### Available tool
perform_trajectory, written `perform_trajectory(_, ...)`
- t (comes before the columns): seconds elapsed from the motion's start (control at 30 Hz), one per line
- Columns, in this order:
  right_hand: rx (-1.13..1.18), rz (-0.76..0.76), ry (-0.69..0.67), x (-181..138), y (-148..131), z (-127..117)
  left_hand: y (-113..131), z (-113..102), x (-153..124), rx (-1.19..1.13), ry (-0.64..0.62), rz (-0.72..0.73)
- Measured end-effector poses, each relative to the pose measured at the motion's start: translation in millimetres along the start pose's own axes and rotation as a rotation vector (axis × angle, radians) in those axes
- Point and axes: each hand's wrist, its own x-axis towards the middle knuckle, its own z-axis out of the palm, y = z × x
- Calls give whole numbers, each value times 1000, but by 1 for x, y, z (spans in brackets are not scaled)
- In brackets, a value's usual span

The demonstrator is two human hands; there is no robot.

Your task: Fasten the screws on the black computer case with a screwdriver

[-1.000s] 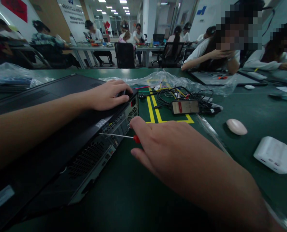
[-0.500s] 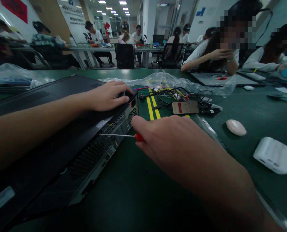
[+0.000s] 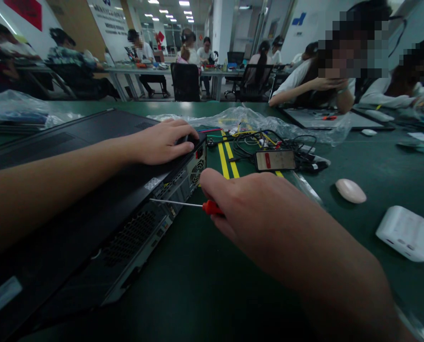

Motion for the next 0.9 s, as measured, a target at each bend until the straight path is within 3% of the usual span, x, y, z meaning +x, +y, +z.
perform_trajectory(0.63, -38, -42, 9, 2, -5, -5, 0, 0, 1, -17, -10, -18)
perform_trajectory(0.9, -26, -29, -52, 2, -3, -4, -3, 2, 1, -19, 12, 5)
